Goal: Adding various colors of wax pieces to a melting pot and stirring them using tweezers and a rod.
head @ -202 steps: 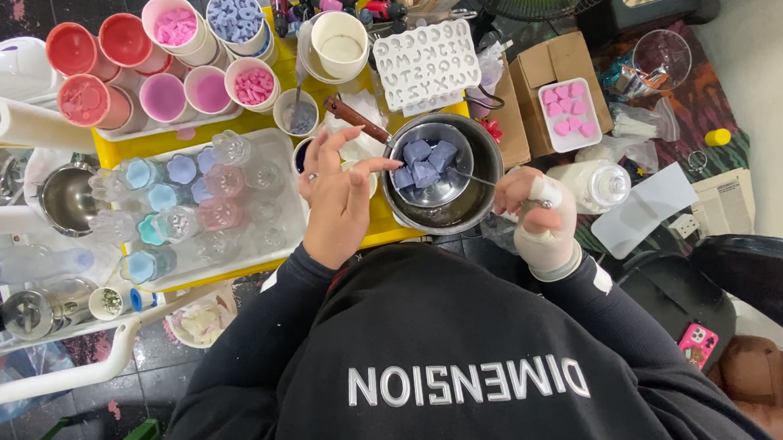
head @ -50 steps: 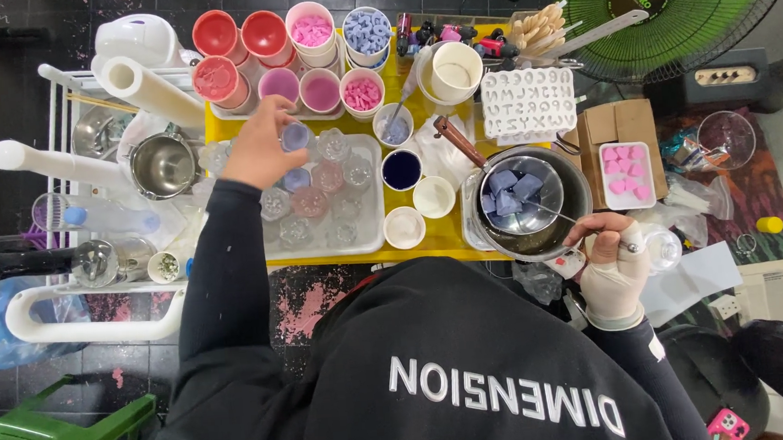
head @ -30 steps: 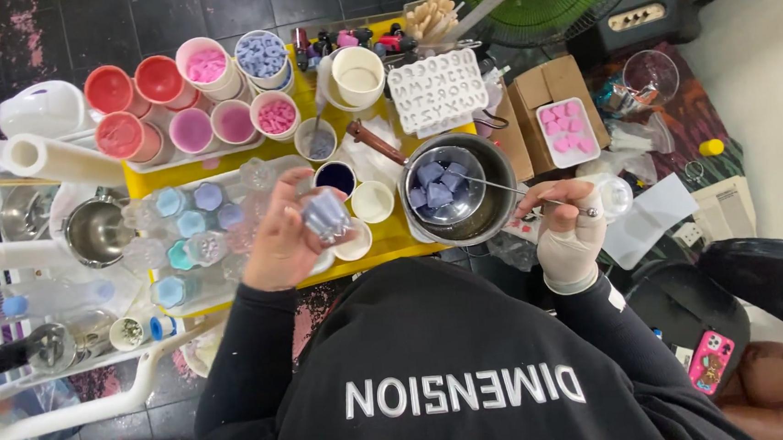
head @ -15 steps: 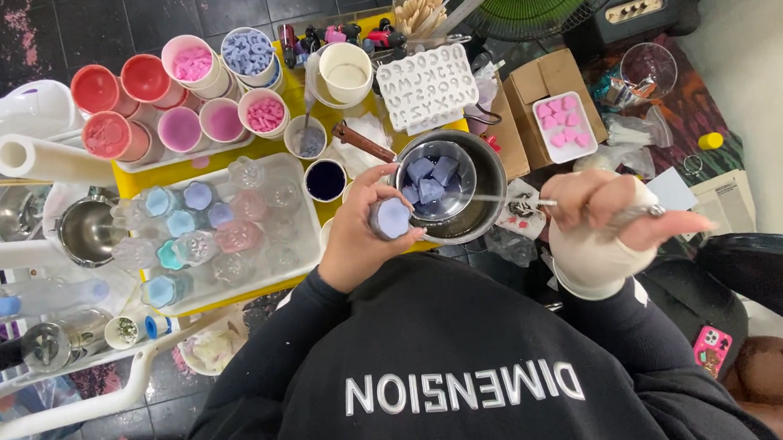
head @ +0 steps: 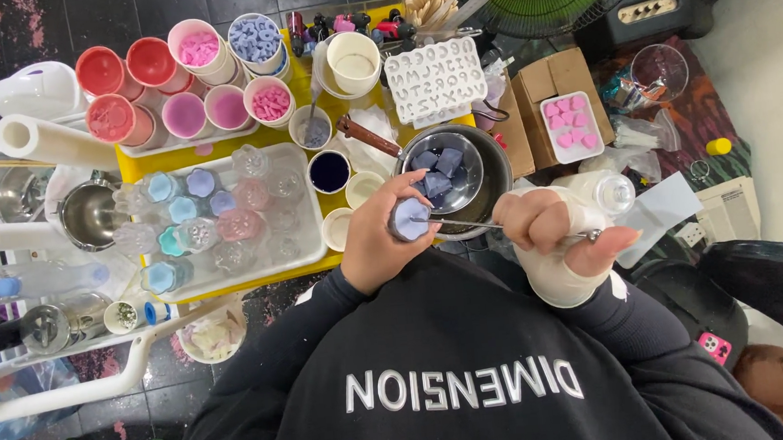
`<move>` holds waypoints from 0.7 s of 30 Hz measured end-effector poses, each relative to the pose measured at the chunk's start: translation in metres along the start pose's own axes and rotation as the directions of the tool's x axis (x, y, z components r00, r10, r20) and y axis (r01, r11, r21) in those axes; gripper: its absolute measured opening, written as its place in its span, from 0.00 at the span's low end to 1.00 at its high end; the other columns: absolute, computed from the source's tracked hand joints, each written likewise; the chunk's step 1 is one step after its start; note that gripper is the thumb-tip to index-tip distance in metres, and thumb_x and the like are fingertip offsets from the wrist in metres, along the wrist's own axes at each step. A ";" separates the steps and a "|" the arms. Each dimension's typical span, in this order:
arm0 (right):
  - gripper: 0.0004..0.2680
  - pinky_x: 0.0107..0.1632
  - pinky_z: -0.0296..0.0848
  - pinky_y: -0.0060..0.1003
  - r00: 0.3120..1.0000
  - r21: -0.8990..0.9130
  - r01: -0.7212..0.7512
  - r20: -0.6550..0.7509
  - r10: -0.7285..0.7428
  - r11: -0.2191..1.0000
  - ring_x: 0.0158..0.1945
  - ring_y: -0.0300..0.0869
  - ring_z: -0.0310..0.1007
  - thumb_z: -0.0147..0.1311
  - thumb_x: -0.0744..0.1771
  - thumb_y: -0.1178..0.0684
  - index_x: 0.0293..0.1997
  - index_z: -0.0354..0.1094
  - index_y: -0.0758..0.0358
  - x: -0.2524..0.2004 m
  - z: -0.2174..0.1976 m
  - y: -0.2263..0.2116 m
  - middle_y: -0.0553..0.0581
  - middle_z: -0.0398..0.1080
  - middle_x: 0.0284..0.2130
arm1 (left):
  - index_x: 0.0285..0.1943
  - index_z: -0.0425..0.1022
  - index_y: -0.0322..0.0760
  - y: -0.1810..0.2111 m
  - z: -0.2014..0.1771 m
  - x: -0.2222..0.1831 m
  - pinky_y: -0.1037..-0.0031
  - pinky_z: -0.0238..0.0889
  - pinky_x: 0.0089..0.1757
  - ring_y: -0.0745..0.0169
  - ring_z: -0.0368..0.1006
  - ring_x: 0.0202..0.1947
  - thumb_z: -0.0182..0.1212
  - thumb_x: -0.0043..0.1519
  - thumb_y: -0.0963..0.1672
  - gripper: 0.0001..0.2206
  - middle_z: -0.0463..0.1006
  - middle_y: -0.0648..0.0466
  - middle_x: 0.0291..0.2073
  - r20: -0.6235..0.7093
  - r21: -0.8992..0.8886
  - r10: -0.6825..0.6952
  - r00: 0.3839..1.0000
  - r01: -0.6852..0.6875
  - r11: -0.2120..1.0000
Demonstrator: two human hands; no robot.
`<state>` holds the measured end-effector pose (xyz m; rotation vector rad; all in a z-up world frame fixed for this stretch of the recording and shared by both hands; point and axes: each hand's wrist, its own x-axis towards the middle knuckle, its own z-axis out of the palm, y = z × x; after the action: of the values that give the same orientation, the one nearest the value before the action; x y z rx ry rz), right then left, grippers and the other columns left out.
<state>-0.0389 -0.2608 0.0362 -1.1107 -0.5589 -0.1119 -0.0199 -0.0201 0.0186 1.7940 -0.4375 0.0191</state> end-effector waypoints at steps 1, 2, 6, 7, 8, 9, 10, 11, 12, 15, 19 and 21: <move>0.28 0.37 0.59 0.39 1.000 0.001 -0.001 0.001 0.001 1.000 0.25 0.44 0.53 0.23 0.69 0.21 0.24 0.53 0.58 0.000 -0.001 0.001 0.54 0.62 0.24 | 0.65 0.69 0.31 0.000 0.001 -0.001 0.73 0.72 0.51 0.59 0.80 0.48 0.74 0.54 0.40 0.29 0.81 0.52 0.45 -0.001 0.000 -0.001 1.000 0.001 1.000; 0.28 0.36 0.60 0.39 1.000 -0.008 0.000 0.020 0.001 1.000 0.26 0.44 0.53 0.23 0.69 0.21 0.24 0.53 0.58 0.001 -0.003 0.002 0.54 0.62 0.24 | 0.66 0.69 0.32 0.000 0.001 -0.001 0.73 0.73 0.49 0.59 0.80 0.47 0.74 0.55 0.40 0.29 0.81 0.53 0.45 -0.008 0.005 -0.001 1.000 0.001 1.000; 0.28 0.36 0.60 0.40 1.000 -0.038 -0.004 -0.002 0.004 0.999 0.26 0.45 0.52 0.25 0.70 0.23 0.22 0.52 0.58 0.005 0.010 -0.004 0.55 0.60 0.22 | 0.66 0.69 0.34 -0.004 0.004 -0.005 0.71 0.72 0.49 0.57 0.79 0.47 0.71 0.55 0.39 0.28 0.80 0.53 0.46 -0.016 0.057 0.041 0.999 -0.040 0.998; 0.28 0.36 0.60 0.40 1.000 -0.037 -0.003 -0.001 0.003 0.999 0.26 0.45 0.52 0.25 0.70 0.23 0.22 0.52 0.58 0.005 0.012 -0.003 0.55 0.60 0.22 | 0.66 0.69 0.34 -0.005 0.005 -0.005 0.71 0.72 0.49 0.57 0.79 0.47 0.71 0.55 0.39 0.28 0.80 0.53 0.46 -0.017 0.057 0.042 0.999 -0.041 0.998; 0.28 0.35 0.58 0.40 1.000 -0.033 -0.012 -0.005 0.012 0.999 0.26 0.45 0.51 0.25 0.70 0.23 0.22 0.50 0.58 0.004 0.013 -0.002 0.55 0.59 0.22 | 0.61 0.69 0.36 -0.006 0.006 -0.006 0.69 0.70 0.51 0.53 0.78 0.50 0.70 0.54 0.38 0.25 0.79 0.50 0.52 -0.029 0.093 0.101 0.994 -0.098 0.991; 0.28 0.34 0.57 0.39 1.000 -0.028 -0.023 -0.010 0.022 0.999 0.25 0.45 0.49 0.26 0.70 0.22 0.21 0.48 0.57 0.002 0.015 -0.001 0.54 0.57 0.21 | 0.57 0.68 0.39 -0.007 0.007 -0.007 0.67 0.68 0.53 0.49 0.76 0.53 0.69 0.53 0.37 0.23 0.79 0.48 0.57 -0.038 0.128 0.159 0.987 -0.153 0.980; 0.28 0.34 0.57 0.39 1.000 -0.028 -0.024 -0.010 0.024 0.999 0.25 0.45 0.49 0.26 0.70 0.22 0.21 0.48 0.57 0.006 0.021 -0.002 0.54 0.57 0.21 | 0.57 0.68 0.39 -0.007 0.009 -0.008 0.67 0.68 0.53 0.49 0.76 0.53 0.69 0.53 0.37 0.23 0.79 0.48 0.57 -0.038 0.127 0.157 0.987 -0.152 0.980; 0.27 0.32 0.57 0.40 0.999 -0.032 0.009 -0.031 -0.010 0.999 0.24 0.46 0.50 0.26 0.71 0.24 0.21 0.48 0.58 0.010 0.026 -0.003 0.54 0.57 0.20 | 0.57 0.69 0.38 -0.006 0.010 -0.007 0.67 0.68 0.53 0.49 0.76 0.51 0.68 0.52 0.37 0.23 0.79 0.48 0.56 -0.033 0.112 0.135 0.990 -0.131 0.985; 0.27 0.31 0.57 0.40 0.998 -0.037 0.041 -0.051 -0.043 0.998 0.22 0.46 0.50 0.27 0.71 0.26 0.21 0.47 0.59 0.015 0.032 -0.003 0.54 0.56 0.19 | 0.57 0.70 0.37 -0.006 0.011 -0.007 0.67 0.68 0.52 0.50 0.76 0.50 0.68 0.51 0.37 0.23 0.79 0.49 0.55 -0.027 0.097 0.114 0.993 -0.110 0.989; 0.27 0.30 0.58 0.43 0.995 -0.122 0.091 0.058 -0.084 0.988 0.20 0.45 0.51 0.25 0.72 0.27 0.20 0.48 0.59 0.020 0.038 -0.002 0.54 0.56 0.18 | 0.63 0.73 0.36 -0.002 0.013 -0.007 0.68 0.70 0.48 0.53 0.77 0.44 0.67 0.50 0.37 0.27 0.79 0.54 0.40 -0.030 0.086 -0.001 1.000 0.004 0.996; 0.27 0.30 0.59 0.43 0.993 -0.139 0.115 0.047 -0.109 0.984 0.20 0.45 0.52 0.26 0.73 0.29 0.20 0.48 0.60 0.023 0.044 0.000 0.53 0.56 0.18 | 0.62 0.73 0.36 -0.004 0.015 -0.009 0.69 0.70 0.48 0.55 0.78 0.45 0.67 0.51 0.37 0.27 0.79 0.54 0.41 -0.075 0.056 0.004 0.997 0.001 0.998; 0.26 0.28 0.61 0.43 0.987 -0.198 0.149 0.090 -0.134 0.969 0.20 0.46 0.56 0.26 0.74 0.32 0.20 0.50 0.61 0.030 0.050 -0.002 0.54 0.58 0.18 | 0.62 0.73 0.37 -0.006 0.016 -0.010 0.69 0.71 0.47 0.56 0.78 0.43 0.67 0.51 0.37 0.26 0.79 0.54 0.42 -0.076 0.037 -0.014 0.997 0.017 0.999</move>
<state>-0.0328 -0.2126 0.0683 -1.2781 -0.7068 -0.2571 -0.0307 -0.0311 0.0062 1.8274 -0.3712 0.0847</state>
